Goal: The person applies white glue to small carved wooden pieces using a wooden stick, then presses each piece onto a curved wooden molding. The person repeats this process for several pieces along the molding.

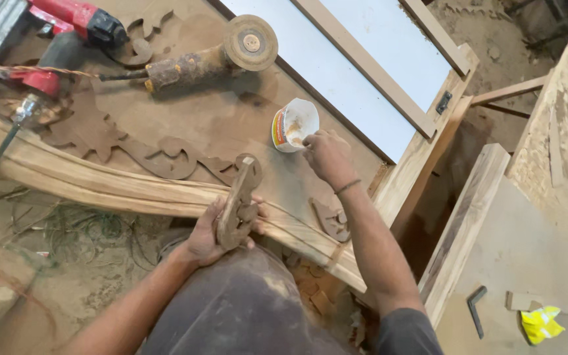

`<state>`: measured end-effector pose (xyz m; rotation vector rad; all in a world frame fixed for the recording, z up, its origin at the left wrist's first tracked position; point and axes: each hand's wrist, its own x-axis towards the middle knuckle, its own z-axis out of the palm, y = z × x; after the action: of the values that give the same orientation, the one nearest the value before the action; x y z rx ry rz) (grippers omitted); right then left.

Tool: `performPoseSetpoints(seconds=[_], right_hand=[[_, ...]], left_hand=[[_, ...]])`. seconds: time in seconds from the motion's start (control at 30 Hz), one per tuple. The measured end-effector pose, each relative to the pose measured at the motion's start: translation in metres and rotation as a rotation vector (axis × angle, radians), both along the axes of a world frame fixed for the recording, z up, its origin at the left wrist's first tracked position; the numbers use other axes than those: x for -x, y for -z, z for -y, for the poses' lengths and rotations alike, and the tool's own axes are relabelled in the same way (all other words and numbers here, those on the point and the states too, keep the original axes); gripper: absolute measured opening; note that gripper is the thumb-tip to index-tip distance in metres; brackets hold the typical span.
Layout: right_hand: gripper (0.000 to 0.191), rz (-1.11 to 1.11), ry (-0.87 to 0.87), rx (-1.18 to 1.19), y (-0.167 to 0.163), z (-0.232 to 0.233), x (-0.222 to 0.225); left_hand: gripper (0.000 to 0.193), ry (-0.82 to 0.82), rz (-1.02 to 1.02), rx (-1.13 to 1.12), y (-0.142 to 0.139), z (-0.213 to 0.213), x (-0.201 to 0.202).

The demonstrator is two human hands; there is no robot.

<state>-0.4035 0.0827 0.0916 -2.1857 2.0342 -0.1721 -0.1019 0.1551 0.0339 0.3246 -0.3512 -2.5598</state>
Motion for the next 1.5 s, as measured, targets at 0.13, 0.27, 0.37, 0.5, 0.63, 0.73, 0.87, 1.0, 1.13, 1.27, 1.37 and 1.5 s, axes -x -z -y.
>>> performPoseSetpoints(seconds=[0.13,0.27,0.37,0.5,0.63,0.73,0.87,1.0,1.13,1.27,1.37,1.5], right_hand=[[0.015,0.003,0.121,-0.090,0.008,0.013,0.009],[0.018,0.278,0.451,0.185,0.000,0.006,0.019],[0.019,0.809,0.711,0.275,0.009,-0.021,0.023],[0.032,1.668,0.730,0.277,0.027,-0.085,0.001],[0.033,1.908,0.642,0.104,0.032,-0.125,-0.045],[0.029,1.943,0.641,0.071,0.020,-0.124,-0.070],[0.025,1.909,0.555,-0.002,-0.003,-0.104,-0.091],[0.024,1.763,0.506,0.024,-0.020,-0.084,-0.107],[0.021,1.571,0.525,0.136,-0.028,-0.076,-0.123],[0.016,1.627,0.512,0.192,-0.026,-0.062,-0.140],[0.015,1.578,0.481,0.225,-0.028,-0.047,-0.154],[0.022,1.196,0.377,0.277,-0.040,-0.026,-0.173]], left_hand=[[0.089,0.046,-0.084,0.081,-0.020,0.038,-0.004],[0.086,0.095,-0.034,0.056,-0.034,0.067,-0.019],[0.079,0.052,-0.017,0.037,-0.040,0.082,-0.024],[0.074,0.012,-0.096,-0.023,-0.035,0.095,-0.031],[0.064,-0.004,-0.056,0.033,-0.013,0.102,-0.034],[0.055,-0.054,0.148,0.075,0.003,0.109,-0.026],[0.043,-0.208,0.401,-0.080,0.003,0.113,-0.016],[0.046,-0.321,0.470,-0.122,-0.007,0.119,-0.028],[0.061,-0.357,0.434,-0.058,-0.023,0.123,-0.048],[0.058,-0.376,0.264,-0.119,-0.033,0.126,-0.069],[0.052,-0.338,0.098,-0.217,-0.041,0.128,-0.081],[0.056,-0.294,0.070,-0.189,-0.052,0.133,-0.092]])
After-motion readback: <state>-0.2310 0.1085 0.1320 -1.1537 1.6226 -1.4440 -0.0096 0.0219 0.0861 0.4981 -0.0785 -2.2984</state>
